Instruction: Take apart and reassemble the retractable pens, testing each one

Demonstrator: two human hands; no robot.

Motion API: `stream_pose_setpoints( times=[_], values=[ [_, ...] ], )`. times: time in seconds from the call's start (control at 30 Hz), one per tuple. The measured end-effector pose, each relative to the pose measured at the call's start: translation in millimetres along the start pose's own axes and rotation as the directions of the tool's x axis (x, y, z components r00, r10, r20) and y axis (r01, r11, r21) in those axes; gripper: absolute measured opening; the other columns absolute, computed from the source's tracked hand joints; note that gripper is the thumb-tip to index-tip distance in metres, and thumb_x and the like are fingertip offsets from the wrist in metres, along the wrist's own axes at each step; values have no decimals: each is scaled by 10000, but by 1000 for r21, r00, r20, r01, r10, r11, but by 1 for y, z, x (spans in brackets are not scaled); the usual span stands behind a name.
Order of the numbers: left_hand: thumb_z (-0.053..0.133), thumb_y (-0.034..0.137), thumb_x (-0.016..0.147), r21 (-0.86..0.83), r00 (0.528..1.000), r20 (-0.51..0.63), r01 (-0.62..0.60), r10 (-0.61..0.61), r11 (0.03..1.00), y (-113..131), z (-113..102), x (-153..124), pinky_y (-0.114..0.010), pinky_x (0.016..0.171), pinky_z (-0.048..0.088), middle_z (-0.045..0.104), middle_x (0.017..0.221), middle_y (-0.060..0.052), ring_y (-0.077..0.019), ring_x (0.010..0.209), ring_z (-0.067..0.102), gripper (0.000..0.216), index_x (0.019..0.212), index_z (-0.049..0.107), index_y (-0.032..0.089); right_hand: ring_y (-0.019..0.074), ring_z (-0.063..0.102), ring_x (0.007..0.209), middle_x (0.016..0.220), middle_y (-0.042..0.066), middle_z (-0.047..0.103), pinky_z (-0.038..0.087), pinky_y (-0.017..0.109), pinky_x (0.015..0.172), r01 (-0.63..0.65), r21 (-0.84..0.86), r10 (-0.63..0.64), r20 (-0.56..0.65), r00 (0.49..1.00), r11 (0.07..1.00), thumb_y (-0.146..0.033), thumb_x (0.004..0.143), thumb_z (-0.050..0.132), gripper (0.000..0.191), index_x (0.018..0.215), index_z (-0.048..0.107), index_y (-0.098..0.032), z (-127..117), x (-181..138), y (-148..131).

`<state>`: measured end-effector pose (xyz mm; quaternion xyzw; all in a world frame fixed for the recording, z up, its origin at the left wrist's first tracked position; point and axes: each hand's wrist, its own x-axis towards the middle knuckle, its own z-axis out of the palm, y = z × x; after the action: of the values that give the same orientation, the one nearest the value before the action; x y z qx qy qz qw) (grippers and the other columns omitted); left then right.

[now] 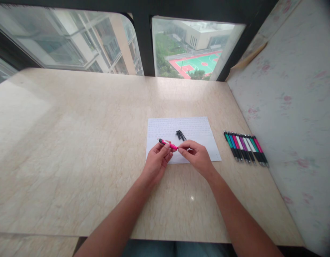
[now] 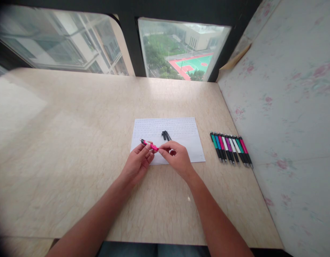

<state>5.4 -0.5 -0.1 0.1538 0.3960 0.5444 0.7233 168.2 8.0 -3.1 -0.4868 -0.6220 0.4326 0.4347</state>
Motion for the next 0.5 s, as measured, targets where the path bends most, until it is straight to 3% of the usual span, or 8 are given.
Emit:
stream_pose_setpoints(
  times=[0.13,0.23,0.37,0.5],
  values=[
    [722,147,811,-112,999,-8,46,-47,993,4,0,1,-117,626,535,677,847,-58,-75,726,648,133,921,667,95,152,602,723,839,33,688,456,271,603,19,-204,-45,-123,991,979,-278,861,618,113,832,703,-210,-11,3,2],
    [633,121,875,-279,994,-33,93,-106,956,10,2,1,-99,616,534,668,840,-53,-67,734,651,27,870,648,99,144,558,649,826,35,677,461,305,666,-41,-488,-95,-250,964,872,-259,865,599,125,844,704,-195,-20,5,12],
    [559,108,921,-406,990,-22,119,-140,906,15,3,0,-97,619,542,665,841,-51,-69,751,661,79,895,633,100,189,593,767,937,61,686,440,320,692,-107,-712,-96,-238,966,694,-285,859,612,142,932,705,-205,-21,4,26],
    [566,117,920,-413,987,-7,143,-160,899,16,5,-2,-87,607,539,661,826,-47,-67,748,663,71,891,629,101,218,589,821,912,78,672,379,307,615,-112,-800,-118,-222,968,590,-303,867,603,122,851,686,-214,-14,2,29]
  ],
)
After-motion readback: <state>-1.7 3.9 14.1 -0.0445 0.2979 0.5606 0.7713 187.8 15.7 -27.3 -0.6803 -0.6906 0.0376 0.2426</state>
